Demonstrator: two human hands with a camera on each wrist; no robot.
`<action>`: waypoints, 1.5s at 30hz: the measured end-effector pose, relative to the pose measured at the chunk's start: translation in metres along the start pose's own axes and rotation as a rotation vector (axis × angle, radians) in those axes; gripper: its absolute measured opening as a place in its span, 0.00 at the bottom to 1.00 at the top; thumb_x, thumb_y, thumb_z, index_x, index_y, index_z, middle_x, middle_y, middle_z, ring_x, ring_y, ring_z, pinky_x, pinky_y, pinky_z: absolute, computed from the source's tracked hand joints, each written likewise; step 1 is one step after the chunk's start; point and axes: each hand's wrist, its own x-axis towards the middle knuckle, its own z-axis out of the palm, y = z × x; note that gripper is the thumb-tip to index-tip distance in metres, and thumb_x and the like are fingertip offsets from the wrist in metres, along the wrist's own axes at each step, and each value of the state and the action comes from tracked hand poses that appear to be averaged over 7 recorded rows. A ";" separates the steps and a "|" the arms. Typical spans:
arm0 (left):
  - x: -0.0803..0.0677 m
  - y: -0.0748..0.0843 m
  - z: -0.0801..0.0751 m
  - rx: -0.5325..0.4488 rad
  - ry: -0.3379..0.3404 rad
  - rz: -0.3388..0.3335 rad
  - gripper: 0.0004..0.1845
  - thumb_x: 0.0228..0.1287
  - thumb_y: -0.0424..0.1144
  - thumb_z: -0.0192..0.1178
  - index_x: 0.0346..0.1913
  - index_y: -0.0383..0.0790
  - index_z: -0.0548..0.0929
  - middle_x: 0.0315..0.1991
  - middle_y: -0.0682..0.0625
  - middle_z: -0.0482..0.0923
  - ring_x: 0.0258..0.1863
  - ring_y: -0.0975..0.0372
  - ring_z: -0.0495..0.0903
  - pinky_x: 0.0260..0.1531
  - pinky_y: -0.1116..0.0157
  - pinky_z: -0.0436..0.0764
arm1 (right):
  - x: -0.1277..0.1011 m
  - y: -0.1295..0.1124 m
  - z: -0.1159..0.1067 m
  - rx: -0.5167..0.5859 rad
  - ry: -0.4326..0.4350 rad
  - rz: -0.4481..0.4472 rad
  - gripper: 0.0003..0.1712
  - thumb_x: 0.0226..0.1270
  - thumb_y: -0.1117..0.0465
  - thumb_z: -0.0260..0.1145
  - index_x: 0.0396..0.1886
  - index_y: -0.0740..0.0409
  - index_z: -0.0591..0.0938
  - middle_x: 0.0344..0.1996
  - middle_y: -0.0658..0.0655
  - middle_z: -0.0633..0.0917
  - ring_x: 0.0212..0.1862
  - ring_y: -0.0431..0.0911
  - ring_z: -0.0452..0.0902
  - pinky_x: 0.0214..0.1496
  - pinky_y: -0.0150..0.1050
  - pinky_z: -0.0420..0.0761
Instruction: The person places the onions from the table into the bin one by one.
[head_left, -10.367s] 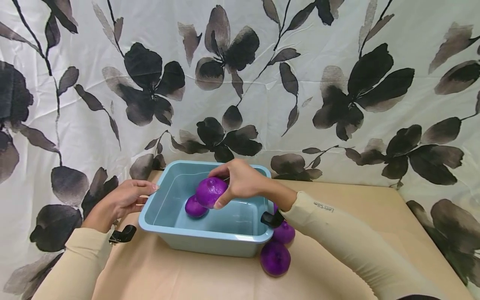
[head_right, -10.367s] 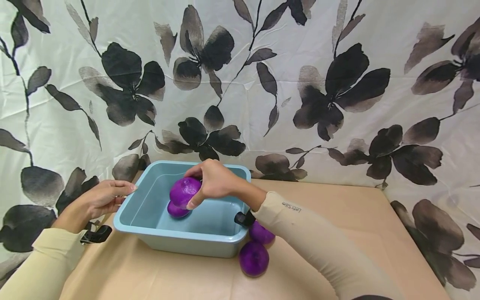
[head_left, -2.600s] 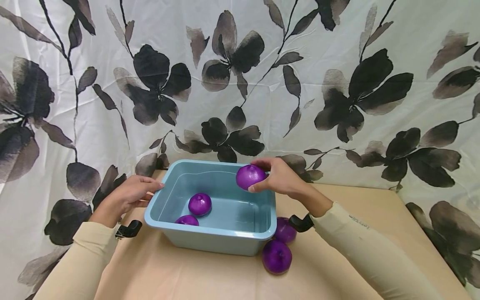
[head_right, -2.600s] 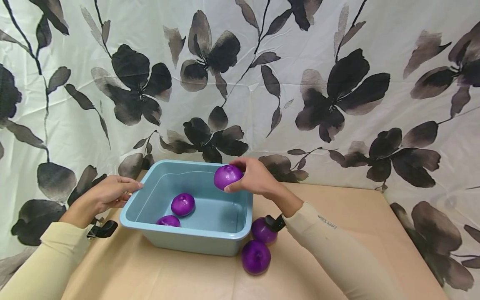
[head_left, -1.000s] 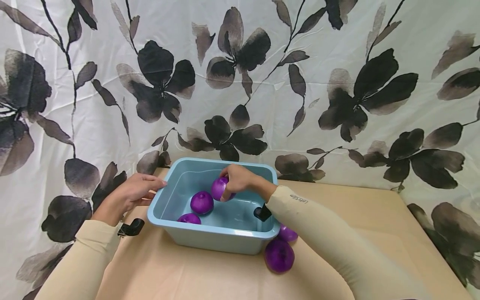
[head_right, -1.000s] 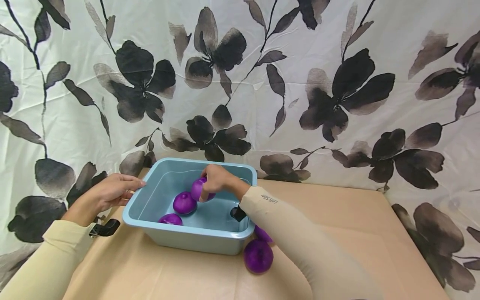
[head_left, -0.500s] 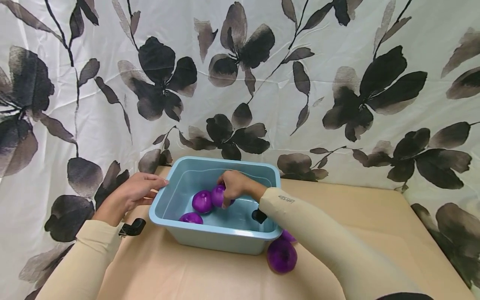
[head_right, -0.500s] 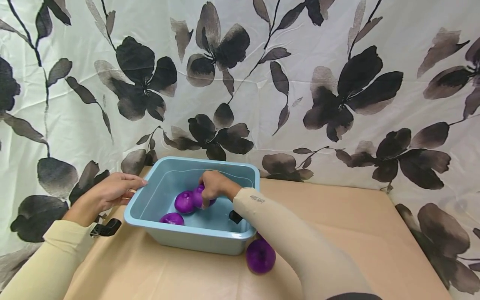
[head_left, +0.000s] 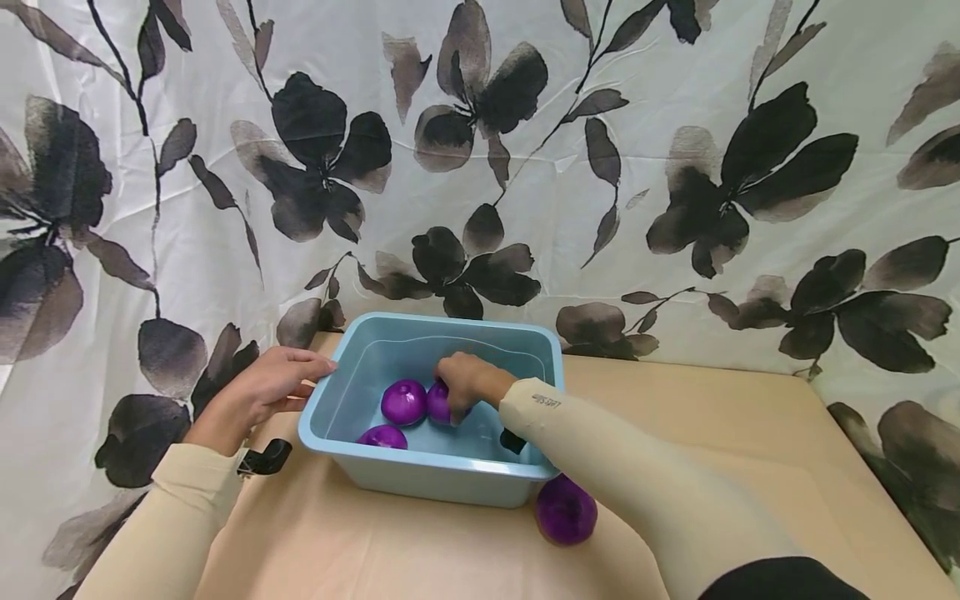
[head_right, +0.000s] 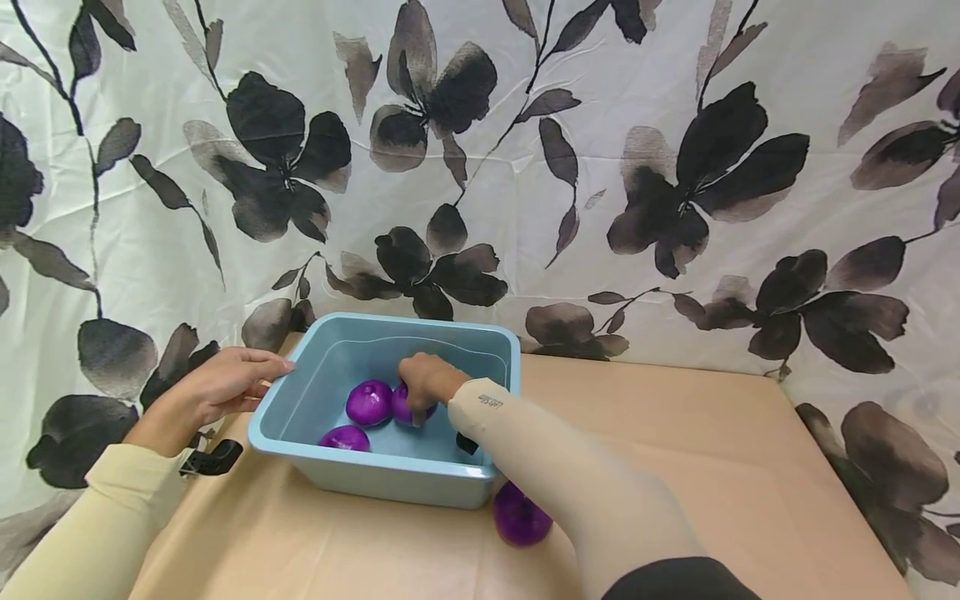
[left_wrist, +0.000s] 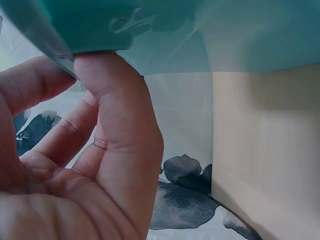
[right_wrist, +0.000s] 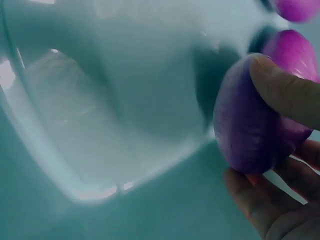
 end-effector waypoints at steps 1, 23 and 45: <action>0.001 0.001 0.001 0.002 -0.001 0.001 0.24 0.76 0.45 0.60 0.63 0.28 0.80 0.41 0.53 0.84 0.38 0.63 0.87 0.42 0.63 0.90 | 0.000 0.001 0.001 -0.004 -0.001 0.003 0.39 0.49 0.59 0.87 0.63 0.56 0.83 0.53 0.56 0.88 0.53 0.47 0.84 0.62 0.43 0.85; -0.002 0.009 0.008 0.037 0.007 -0.013 0.22 0.76 0.45 0.60 0.59 0.28 0.81 0.35 0.57 0.84 0.34 0.67 0.87 0.39 0.65 0.89 | -0.133 0.023 -0.075 0.498 0.318 -0.166 0.31 0.61 0.57 0.79 0.64 0.55 0.82 0.56 0.57 0.88 0.50 0.46 0.89 0.56 0.43 0.87; -0.018 -0.001 0.002 0.024 -0.017 0.038 0.30 0.74 0.37 0.60 0.70 0.21 0.68 0.36 0.62 0.84 0.36 0.72 0.84 0.40 0.71 0.88 | -0.254 0.093 0.080 0.752 0.479 -0.051 0.31 0.61 0.58 0.79 0.62 0.63 0.80 0.54 0.62 0.87 0.52 0.53 0.86 0.56 0.44 0.87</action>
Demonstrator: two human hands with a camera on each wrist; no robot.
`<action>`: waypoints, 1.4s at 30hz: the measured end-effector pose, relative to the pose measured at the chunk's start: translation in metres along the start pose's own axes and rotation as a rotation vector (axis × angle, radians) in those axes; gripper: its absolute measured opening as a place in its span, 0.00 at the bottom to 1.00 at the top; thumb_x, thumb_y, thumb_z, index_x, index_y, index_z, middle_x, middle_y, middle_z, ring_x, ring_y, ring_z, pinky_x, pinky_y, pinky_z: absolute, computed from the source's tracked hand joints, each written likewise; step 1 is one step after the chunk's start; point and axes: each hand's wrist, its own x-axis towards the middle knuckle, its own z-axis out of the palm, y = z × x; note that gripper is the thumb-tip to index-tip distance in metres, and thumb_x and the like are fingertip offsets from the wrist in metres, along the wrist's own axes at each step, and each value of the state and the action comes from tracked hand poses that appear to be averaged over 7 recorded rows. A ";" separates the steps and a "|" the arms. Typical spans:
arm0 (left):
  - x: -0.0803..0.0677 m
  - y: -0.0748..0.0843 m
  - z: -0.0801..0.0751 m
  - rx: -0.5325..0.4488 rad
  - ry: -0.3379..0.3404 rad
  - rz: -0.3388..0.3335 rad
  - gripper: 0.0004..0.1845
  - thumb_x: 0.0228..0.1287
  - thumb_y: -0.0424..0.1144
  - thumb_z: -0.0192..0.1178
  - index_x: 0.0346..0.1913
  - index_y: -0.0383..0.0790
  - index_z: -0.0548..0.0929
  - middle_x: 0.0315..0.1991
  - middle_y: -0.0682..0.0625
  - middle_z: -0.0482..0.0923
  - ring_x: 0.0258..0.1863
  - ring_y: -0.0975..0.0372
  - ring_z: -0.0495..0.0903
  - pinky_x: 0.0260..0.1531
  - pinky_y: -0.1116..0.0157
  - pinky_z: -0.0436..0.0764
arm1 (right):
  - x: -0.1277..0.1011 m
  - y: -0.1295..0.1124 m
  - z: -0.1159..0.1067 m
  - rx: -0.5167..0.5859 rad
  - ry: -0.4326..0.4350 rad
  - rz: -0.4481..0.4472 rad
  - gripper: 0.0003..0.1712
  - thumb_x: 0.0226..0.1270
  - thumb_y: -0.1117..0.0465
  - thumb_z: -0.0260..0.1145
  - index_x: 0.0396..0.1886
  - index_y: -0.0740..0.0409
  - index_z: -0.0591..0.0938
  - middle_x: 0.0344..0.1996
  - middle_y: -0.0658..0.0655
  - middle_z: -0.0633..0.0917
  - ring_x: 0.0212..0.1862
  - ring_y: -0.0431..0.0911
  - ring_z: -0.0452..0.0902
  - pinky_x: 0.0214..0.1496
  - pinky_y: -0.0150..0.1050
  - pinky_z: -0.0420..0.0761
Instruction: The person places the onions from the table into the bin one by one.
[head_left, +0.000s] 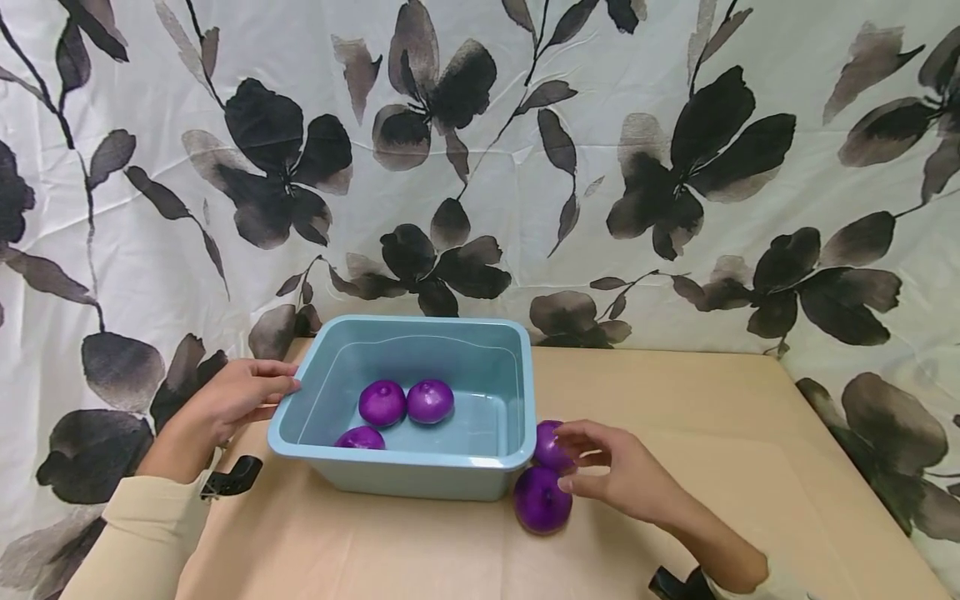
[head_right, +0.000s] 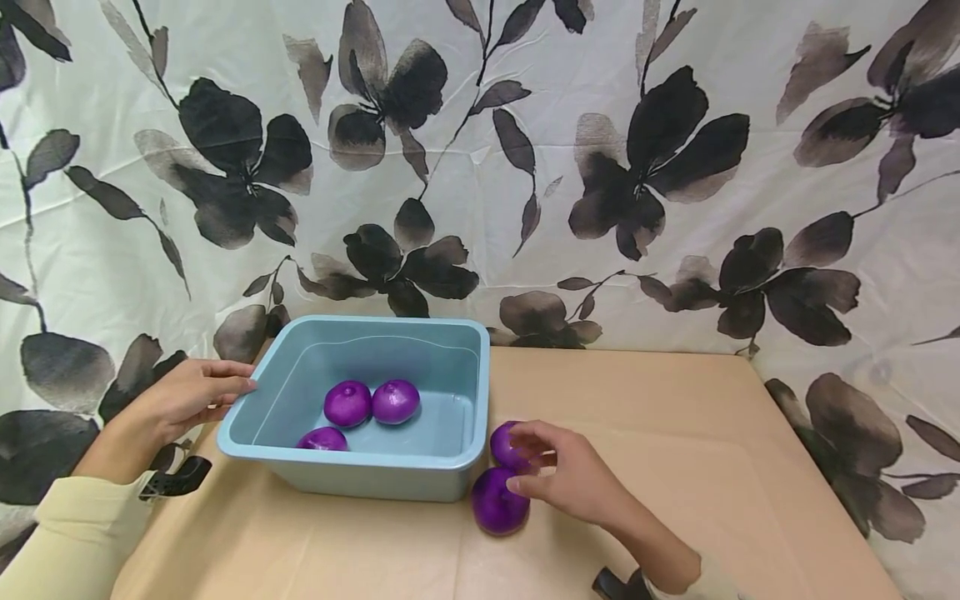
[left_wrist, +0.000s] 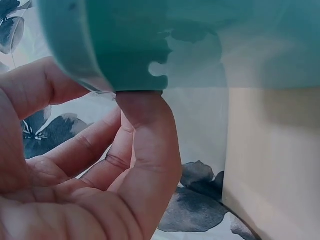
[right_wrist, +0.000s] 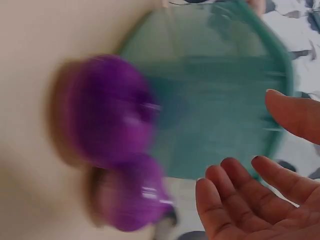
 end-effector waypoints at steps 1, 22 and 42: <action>-0.001 -0.001 0.000 -0.006 -0.002 0.006 0.30 0.74 0.36 0.60 0.71 0.21 0.67 0.37 0.62 0.84 0.37 0.73 0.84 0.41 0.71 0.87 | -0.003 0.005 0.005 -0.002 -0.003 0.010 0.32 0.60 0.57 0.79 0.62 0.64 0.80 0.54 0.62 0.87 0.52 0.54 0.85 0.56 0.45 0.87; -0.009 -0.010 0.005 -0.046 0.009 0.079 0.34 0.74 0.33 0.60 0.74 0.18 0.61 0.45 0.58 0.83 0.42 0.73 0.84 0.45 0.70 0.87 | -0.027 0.037 0.083 -0.413 0.072 0.006 0.48 0.44 0.53 0.88 0.68 0.53 0.78 0.66 0.53 0.81 0.67 0.54 0.79 0.66 0.57 0.81; 0.008 -0.006 -0.004 -0.044 -0.026 0.092 0.34 0.74 0.35 0.60 0.73 0.17 0.62 0.44 0.61 0.83 0.44 0.73 0.84 0.48 0.70 0.86 | -0.019 0.022 0.065 -0.158 0.058 0.087 0.47 0.35 0.58 0.91 0.62 0.48 0.81 0.65 0.57 0.84 0.61 0.56 0.84 0.61 0.52 0.85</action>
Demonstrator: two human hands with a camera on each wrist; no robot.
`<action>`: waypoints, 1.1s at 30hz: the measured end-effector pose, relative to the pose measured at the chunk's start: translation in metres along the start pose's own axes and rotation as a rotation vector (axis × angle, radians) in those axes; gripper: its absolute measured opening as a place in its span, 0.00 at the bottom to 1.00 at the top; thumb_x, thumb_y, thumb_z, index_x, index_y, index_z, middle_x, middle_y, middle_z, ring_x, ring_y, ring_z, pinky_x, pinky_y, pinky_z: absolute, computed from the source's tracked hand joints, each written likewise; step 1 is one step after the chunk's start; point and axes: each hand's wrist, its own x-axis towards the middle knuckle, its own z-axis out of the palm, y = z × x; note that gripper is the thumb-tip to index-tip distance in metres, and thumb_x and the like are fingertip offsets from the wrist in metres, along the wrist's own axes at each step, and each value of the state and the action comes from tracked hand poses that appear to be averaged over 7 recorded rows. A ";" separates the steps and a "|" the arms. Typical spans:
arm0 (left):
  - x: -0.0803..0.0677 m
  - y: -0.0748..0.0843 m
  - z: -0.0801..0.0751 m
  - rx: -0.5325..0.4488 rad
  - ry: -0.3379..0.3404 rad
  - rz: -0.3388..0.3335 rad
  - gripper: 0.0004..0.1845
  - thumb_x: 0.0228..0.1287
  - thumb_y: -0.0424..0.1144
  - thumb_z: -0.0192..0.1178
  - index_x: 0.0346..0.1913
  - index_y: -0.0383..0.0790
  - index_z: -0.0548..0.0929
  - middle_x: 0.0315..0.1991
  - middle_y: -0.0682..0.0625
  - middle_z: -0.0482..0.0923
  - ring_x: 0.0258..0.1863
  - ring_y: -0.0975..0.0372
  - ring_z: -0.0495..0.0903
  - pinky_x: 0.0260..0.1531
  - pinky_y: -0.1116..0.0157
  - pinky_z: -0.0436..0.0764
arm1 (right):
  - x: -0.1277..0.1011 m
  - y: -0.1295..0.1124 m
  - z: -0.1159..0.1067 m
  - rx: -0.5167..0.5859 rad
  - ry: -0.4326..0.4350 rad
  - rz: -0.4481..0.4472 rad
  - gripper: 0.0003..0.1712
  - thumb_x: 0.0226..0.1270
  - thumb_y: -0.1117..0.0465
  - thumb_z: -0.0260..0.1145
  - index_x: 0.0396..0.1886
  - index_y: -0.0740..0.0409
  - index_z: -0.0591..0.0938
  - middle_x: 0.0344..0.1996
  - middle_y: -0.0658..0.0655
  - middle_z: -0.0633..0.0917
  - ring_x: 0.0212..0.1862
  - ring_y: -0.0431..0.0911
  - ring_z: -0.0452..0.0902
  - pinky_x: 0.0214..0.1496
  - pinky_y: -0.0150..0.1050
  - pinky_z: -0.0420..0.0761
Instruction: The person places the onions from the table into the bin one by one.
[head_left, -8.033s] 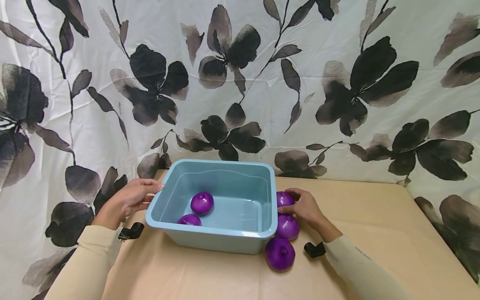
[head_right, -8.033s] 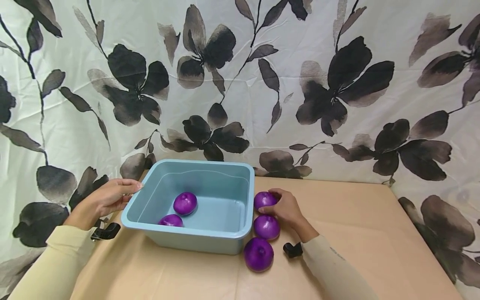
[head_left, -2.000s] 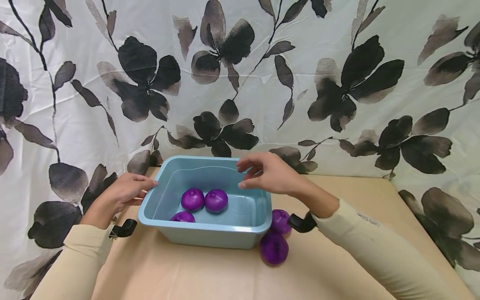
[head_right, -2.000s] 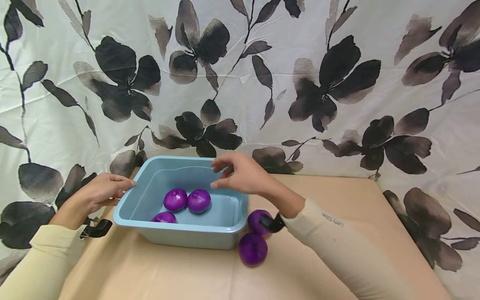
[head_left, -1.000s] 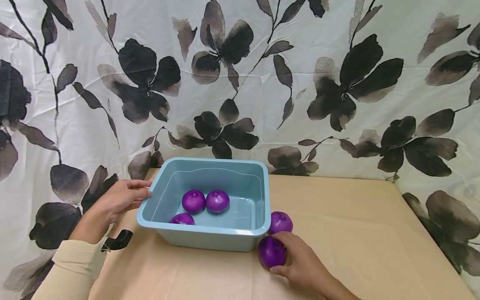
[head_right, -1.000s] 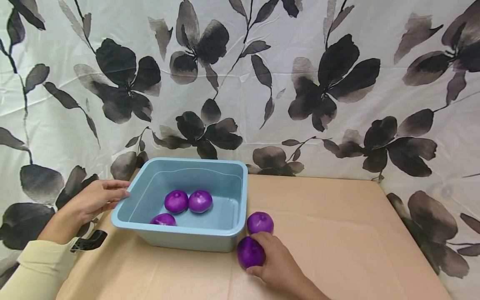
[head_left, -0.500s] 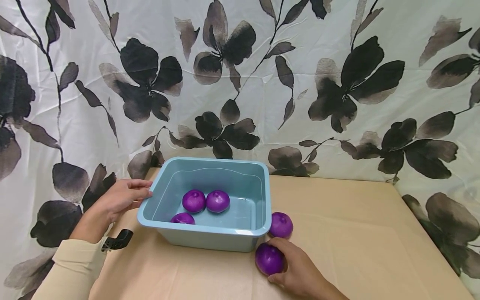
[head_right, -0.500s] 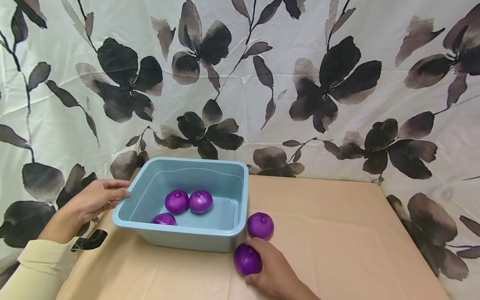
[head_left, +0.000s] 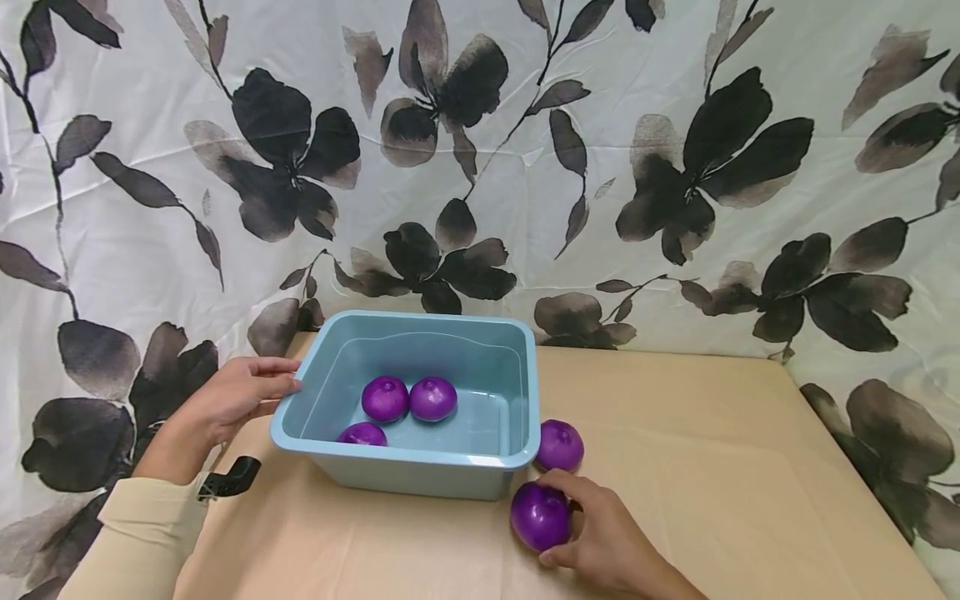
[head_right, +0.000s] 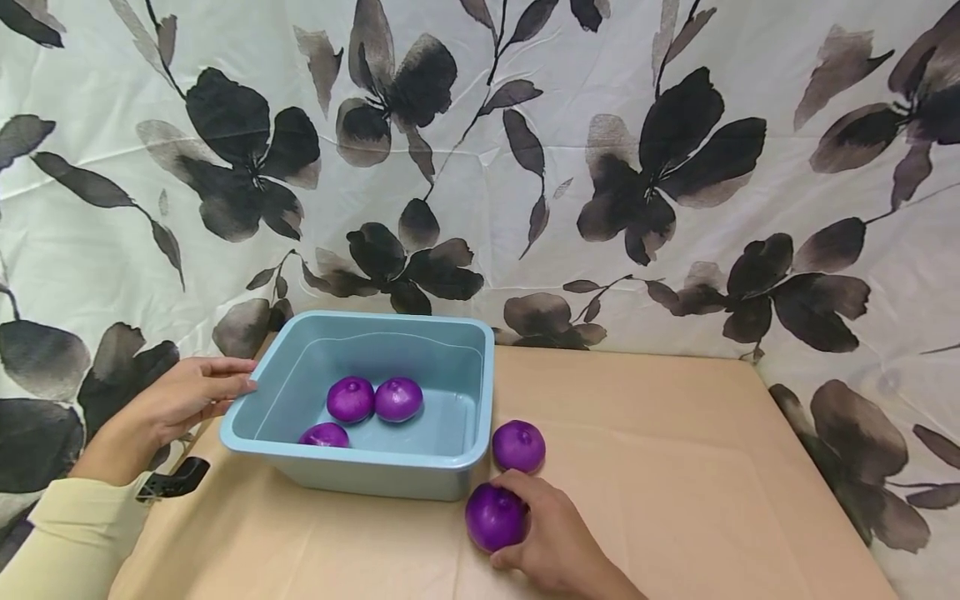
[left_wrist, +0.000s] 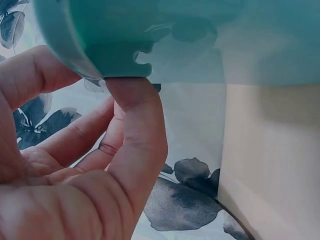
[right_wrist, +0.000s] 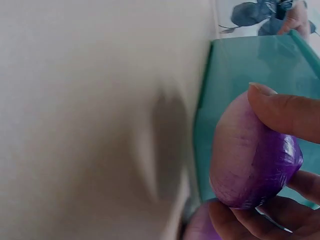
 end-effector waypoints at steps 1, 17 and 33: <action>0.000 -0.001 0.000 0.003 0.000 0.001 0.34 0.74 0.35 0.60 0.73 0.17 0.62 0.44 0.61 0.83 0.44 0.73 0.84 0.48 0.70 0.86 | -0.002 -0.002 -0.003 0.004 0.000 -0.009 0.47 0.36 0.57 0.91 0.62 0.47 0.81 0.65 0.57 0.84 0.60 0.56 0.85 0.60 0.51 0.86; 0.000 -0.009 0.005 -0.025 -0.012 0.032 0.33 0.74 0.35 0.61 0.71 0.16 0.63 0.42 0.63 0.83 0.43 0.73 0.85 0.47 0.71 0.86 | -0.025 -0.048 -0.051 -0.047 0.009 -0.140 0.45 0.40 0.50 0.90 0.63 0.37 0.81 0.63 0.50 0.84 0.59 0.52 0.85 0.54 0.38 0.89; -0.008 -0.010 0.006 0.030 0.013 0.032 0.32 0.75 0.38 0.61 0.71 0.18 0.66 0.43 0.63 0.84 0.43 0.73 0.85 0.46 0.72 0.86 | -0.015 -0.080 -0.085 -0.144 0.044 -0.357 0.50 0.34 0.57 0.92 0.64 0.37 0.81 0.64 0.45 0.84 0.61 0.47 0.85 0.54 0.40 0.88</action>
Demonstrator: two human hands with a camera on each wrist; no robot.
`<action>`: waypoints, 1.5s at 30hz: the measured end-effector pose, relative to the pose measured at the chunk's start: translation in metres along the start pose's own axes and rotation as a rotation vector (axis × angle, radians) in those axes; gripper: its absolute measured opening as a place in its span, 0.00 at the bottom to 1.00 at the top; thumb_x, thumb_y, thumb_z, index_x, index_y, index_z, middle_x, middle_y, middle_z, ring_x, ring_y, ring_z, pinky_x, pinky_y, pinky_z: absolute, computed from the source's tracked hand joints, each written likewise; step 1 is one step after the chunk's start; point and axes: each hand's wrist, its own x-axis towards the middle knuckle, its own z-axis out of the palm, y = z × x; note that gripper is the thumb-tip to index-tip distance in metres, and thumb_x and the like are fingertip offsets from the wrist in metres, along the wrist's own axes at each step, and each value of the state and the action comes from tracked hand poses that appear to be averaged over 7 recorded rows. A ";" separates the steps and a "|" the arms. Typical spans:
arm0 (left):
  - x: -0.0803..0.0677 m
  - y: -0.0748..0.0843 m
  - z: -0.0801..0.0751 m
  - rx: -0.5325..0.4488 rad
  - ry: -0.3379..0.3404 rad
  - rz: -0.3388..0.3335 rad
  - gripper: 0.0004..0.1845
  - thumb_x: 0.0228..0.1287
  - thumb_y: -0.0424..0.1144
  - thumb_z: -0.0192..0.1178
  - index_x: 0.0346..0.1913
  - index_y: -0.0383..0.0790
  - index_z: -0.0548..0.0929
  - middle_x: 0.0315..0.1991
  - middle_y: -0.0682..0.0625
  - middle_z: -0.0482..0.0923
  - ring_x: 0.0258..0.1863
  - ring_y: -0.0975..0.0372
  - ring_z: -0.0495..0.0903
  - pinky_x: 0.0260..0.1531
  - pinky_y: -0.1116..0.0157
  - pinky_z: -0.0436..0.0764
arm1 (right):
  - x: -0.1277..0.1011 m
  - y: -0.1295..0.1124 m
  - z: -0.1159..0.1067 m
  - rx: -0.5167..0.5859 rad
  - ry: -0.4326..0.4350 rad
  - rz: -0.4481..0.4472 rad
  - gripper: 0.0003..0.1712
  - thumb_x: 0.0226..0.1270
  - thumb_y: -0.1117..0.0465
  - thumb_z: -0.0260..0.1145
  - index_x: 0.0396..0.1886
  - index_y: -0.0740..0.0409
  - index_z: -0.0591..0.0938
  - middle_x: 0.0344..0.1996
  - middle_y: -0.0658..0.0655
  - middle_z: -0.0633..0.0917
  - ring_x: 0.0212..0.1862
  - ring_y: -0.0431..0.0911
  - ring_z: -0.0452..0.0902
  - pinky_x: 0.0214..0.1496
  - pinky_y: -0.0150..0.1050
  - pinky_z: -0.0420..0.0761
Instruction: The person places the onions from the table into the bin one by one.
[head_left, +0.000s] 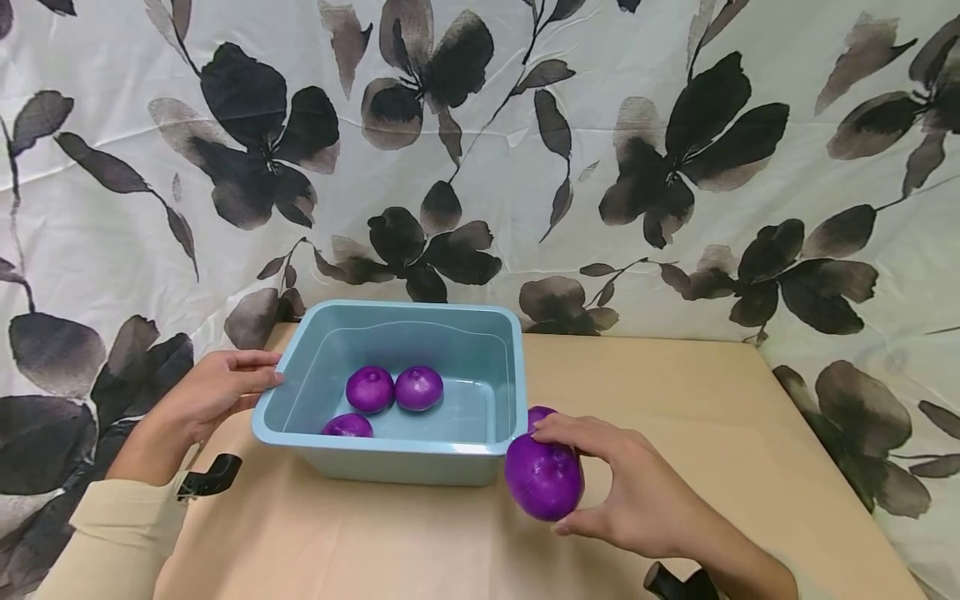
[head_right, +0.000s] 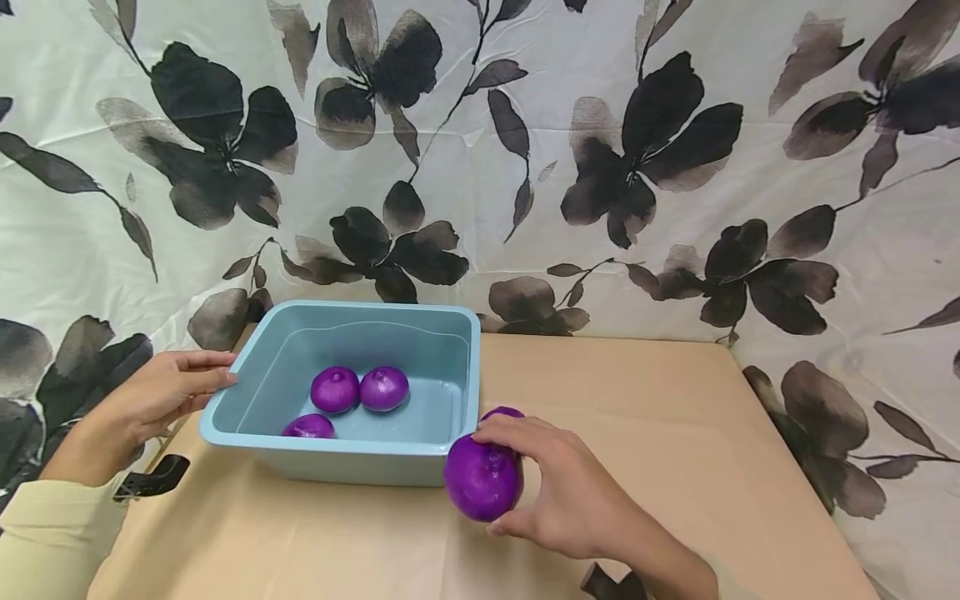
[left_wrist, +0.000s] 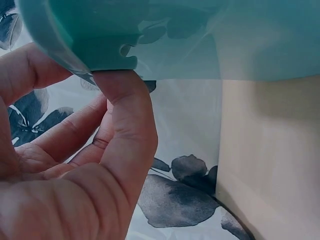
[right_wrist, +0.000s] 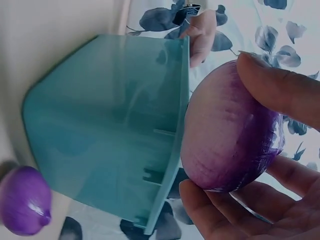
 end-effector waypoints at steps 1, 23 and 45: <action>0.000 0.000 0.000 -0.004 0.002 -0.003 0.32 0.75 0.38 0.62 0.71 0.18 0.66 0.43 0.64 0.84 0.43 0.73 0.85 0.47 0.73 0.86 | 0.003 0.000 -0.001 0.002 0.000 -0.010 0.51 0.34 0.57 0.93 0.64 0.37 0.81 0.64 0.46 0.84 0.62 0.48 0.84 0.55 0.39 0.88; 0.009 0.006 0.001 -0.031 -0.007 -0.011 0.32 0.75 0.35 0.59 0.72 0.17 0.64 0.45 0.59 0.83 0.42 0.73 0.85 0.46 0.72 0.86 | 0.086 0.008 -0.001 0.012 -0.076 -0.195 0.49 0.30 0.61 0.93 0.61 0.50 0.83 0.59 0.49 0.87 0.65 0.52 0.83 0.61 0.47 0.87; 0.013 0.006 0.004 -0.021 0.035 -0.026 0.30 0.73 0.35 0.60 0.71 0.19 0.68 0.48 0.52 0.84 0.43 0.71 0.84 0.47 0.70 0.86 | 0.185 0.004 0.024 0.036 -0.306 -0.390 0.43 0.40 0.60 0.90 0.60 0.50 0.83 0.57 0.47 0.86 0.55 0.40 0.83 0.58 0.36 0.85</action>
